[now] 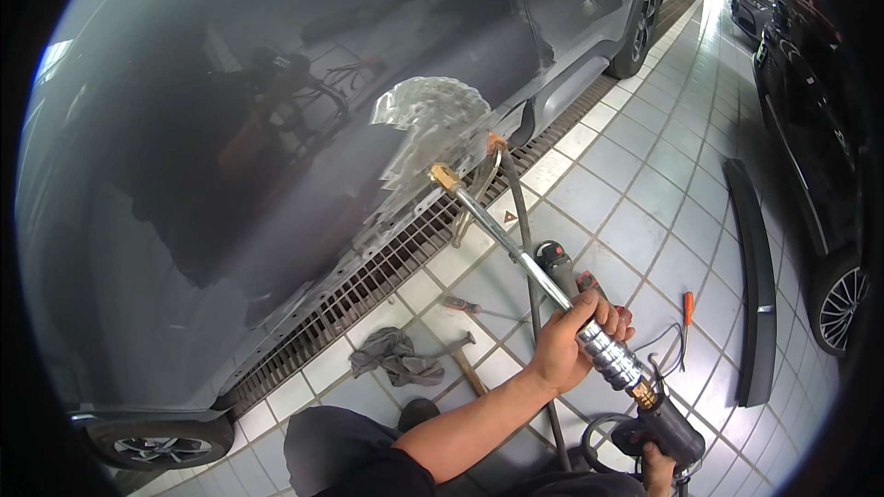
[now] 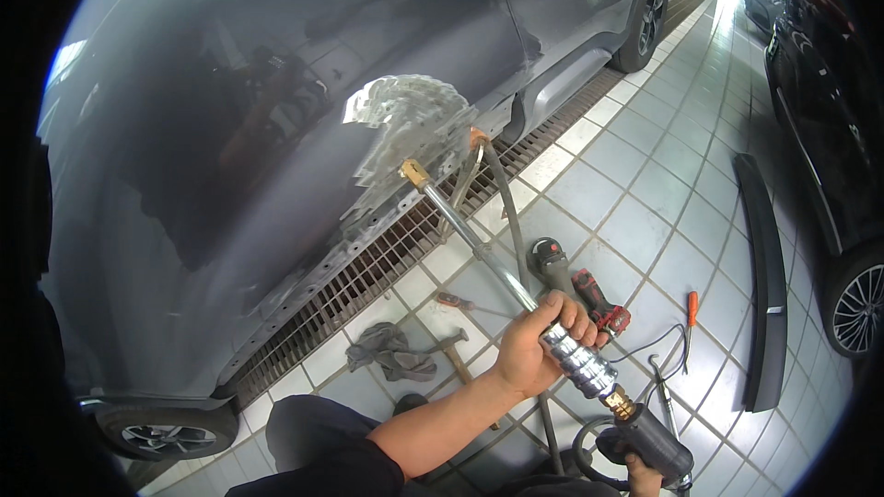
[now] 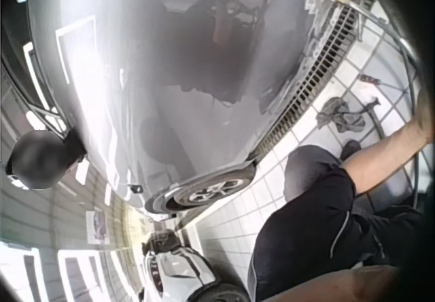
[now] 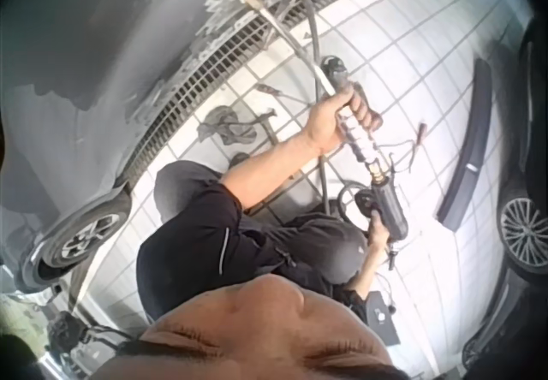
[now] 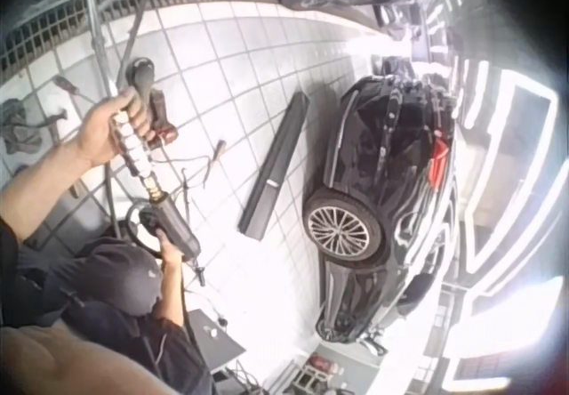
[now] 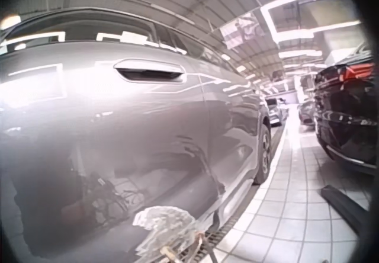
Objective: The person uses a pneumatic dent puller to repair a dent on the front bumper of a gray car. They repeatedly attach the tool to the damaged area, apply suction, and pull to gradually flatten the dent, occasionally checking the surface by hand.
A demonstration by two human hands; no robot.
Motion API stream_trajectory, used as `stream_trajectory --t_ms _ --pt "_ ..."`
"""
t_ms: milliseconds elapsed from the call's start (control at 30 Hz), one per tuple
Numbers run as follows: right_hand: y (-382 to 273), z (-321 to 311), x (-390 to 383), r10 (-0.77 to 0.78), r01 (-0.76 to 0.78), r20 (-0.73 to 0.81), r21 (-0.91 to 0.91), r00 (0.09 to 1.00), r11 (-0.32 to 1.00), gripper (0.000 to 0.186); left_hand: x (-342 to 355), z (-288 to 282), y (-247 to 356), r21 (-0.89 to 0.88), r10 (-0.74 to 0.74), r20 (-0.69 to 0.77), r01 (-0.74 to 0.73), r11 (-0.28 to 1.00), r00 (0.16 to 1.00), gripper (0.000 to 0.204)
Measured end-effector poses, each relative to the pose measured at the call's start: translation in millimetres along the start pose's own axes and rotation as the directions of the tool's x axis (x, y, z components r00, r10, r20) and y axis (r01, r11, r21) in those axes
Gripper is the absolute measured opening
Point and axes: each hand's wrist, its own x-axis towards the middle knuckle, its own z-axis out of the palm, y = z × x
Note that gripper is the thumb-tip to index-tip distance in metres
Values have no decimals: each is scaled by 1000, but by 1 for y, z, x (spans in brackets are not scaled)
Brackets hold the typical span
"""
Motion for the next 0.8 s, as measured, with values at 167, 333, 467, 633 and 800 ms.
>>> stream_trajectory --t_ms 167,333,467,633,800 --pt "4 -8 0 22 -19 20 -155 1000 988 61 -2 -3 4 -1 16 -69 -16 1000 998 31" --pt "-1 -5 1 17 -10 48 -148 999 989 62 2 -3 11 30 19 -89 -17 999 996 33" --pt "-38 18 -1 76 -67 51 -154 996 986 63 7 -7 28 39 129 -133 -124 991 983 35" --pt "-43 29 18 -46 19 151 178 987 984 58 -2 0 -8 15 126 -155 -125 992 980 26" --pt "-26 20 32 272 -265 62 508 960 819 54 7 12 -4 211 159 -334 -91 973 929 29"
